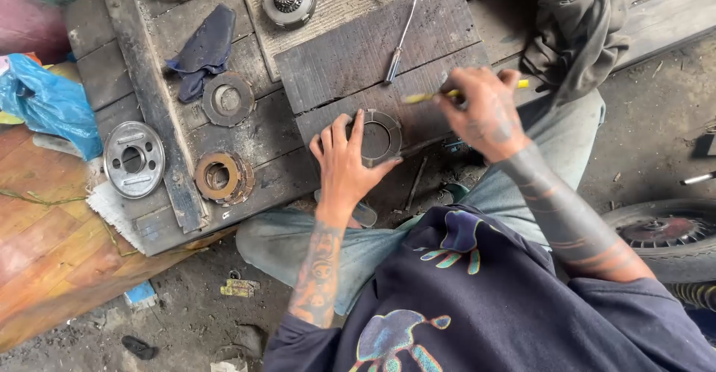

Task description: Manually cutting out circular labels or gaskets from a sheet of material using a small hand tool on a wooden block.

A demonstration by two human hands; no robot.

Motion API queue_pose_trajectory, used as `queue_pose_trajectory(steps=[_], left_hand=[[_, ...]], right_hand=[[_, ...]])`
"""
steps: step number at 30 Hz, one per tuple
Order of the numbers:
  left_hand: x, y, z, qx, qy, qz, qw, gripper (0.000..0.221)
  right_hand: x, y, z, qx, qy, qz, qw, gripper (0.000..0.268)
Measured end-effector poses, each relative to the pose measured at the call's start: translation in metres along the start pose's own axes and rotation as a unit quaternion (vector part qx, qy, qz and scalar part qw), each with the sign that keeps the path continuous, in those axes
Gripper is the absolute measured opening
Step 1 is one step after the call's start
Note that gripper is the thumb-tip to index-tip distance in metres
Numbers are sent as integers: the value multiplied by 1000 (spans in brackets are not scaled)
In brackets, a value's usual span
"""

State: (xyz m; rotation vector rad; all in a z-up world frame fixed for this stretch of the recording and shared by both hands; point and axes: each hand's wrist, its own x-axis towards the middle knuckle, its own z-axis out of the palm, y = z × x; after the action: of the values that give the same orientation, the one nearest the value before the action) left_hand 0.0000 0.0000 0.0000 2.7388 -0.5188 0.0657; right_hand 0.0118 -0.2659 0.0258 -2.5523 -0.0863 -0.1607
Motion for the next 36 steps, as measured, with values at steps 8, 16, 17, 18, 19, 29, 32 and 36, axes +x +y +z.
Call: queue_pose_trajectory(steps=[8, 16, 17, 18, 19, 29, 32, 36], left_hand=[[-5, 30, 13, -6, 80, -66, 995, 100], [-8, 30, 11, 4, 76, -44, 996, 98], [-7, 28, 11, 9, 81, -44, 996, 99], [-4, 27, 11, 15, 86, -44, 995, 100], [0, 28, 8, 12, 92, -36, 995, 100], [0, 32, 5, 8, 102, -39, 994, 97], [-1, 37, 8, 11, 105, -45, 993, 97], [0, 34, 2, 11, 100, -53, 994, 97]], right_hand=[[16, 4, -4, -141, 12, -125, 982, 8], [29, 14, 3, -181, -11, -162, 970, 12], [39, 18, -6, -205, 40, -166, 964, 10], [49, 23, -17, -228, 92, -170, 954, 10], [42, 9, -5, -234, 100, -168, 952, 10], [33, 11, 16, -151, -32, -185, 970, 8], [48, 29, -2, -193, -10, -178, 965, 9], [36, -18, 8, -168, -77, -192, 964, 12]])
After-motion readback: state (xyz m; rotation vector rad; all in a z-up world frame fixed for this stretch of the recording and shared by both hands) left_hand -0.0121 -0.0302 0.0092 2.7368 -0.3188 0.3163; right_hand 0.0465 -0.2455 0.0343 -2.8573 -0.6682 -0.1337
